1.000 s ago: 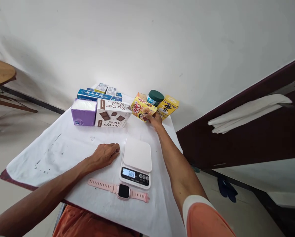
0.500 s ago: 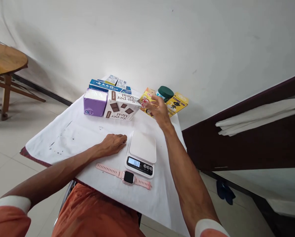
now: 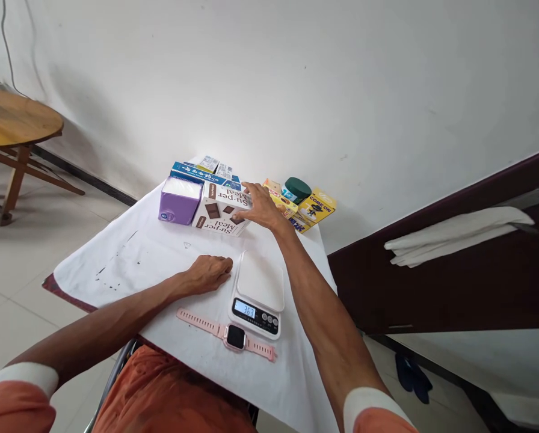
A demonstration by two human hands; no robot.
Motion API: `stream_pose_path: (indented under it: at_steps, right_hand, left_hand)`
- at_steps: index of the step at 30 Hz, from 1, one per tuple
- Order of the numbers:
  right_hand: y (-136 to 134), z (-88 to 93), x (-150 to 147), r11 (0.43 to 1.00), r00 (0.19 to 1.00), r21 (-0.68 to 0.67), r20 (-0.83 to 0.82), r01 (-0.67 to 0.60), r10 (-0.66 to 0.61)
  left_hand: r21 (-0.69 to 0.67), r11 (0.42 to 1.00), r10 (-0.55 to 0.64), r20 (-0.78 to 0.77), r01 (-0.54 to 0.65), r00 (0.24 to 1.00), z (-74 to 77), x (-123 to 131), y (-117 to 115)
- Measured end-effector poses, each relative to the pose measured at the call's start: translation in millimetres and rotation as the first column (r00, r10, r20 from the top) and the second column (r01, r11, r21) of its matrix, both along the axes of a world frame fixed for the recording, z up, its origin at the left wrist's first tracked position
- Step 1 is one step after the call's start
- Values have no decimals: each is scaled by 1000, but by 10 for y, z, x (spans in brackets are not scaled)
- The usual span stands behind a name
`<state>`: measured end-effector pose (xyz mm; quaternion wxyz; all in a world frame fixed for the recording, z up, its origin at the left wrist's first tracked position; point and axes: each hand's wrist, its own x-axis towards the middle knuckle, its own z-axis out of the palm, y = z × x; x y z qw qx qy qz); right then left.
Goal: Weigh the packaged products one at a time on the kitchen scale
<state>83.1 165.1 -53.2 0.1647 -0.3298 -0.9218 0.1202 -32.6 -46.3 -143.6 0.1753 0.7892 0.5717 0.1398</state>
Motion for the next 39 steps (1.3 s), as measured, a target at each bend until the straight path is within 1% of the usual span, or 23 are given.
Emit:
stream_pose_path:
  at_steps: [2,4,8,11,13,17,20,22,24,28,31,35,37,39]
  right_hand:
    - [27,10,-23,1000,999,-28,41,-5,6]
    - [30,19,-40,998,999,-61,35,-17,19]
    - [-72,56,-1,996,998,-86,-58,-27,22]
    - [-208,152,127,992,990,-125,-137,15,-32]
    - [-308,275,272,990,978,-134,-193,49,-75]
    - [-556,627,694,987,951,-124,-281,98,-130]
    - [-805,838,1069,983,950,-106,-257,151,-174]
    - [-982,885,1308,978,954,-87,-221,189,-204]
    - [-1140,849,1518,970,953,-88,-186,226,-238]
    - [-1335,633,1794,948,938,-131,-155,292,-310]
    - [-1393,472,1849,946,939,-162,-161,279,-304]
    - [-1426,350,1868,933,933,-235,-170,274,-317]
    - [-1426,305,1943,920,921,-284,-200,272,-334]
    - [-1419,241,2074,900,895,-352,-265,258,-360]
  left_hand:
    - [-5,1000,4,-4,-4,1000,1,3,7]
    - [-6,1000,8,0,-8,1000,-2,4,10]
    - [-4,1000,14,13,-14,1000,-14,-3,9]
    - [-1,1000,20,21,-20,1000,-20,-11,10]
    - [-1,1000,20,22,-20,1000,-22,-13,13]
    - [-3,1000,17,26,-17,1000,-30,-9,22]
    - [2,1000,21,36,-21,999,-54,-8,29]
    - [11,1000,22,46,-22,999,-76,-11,33]
    - [19,1000,20,58,-21,998,-95,-15,37]
    - [21,999,25,72,-26,997,-103,-18,30]
    - [26,999,40,77,-42,996,-92,-13,17]
    - [48,998,30,93,-34,995,-79,-6,8]
    - [48,998,35,93,-39,995,-78,-7,11]
    - [39,998,40,91,-43,995,-83,-12,18]
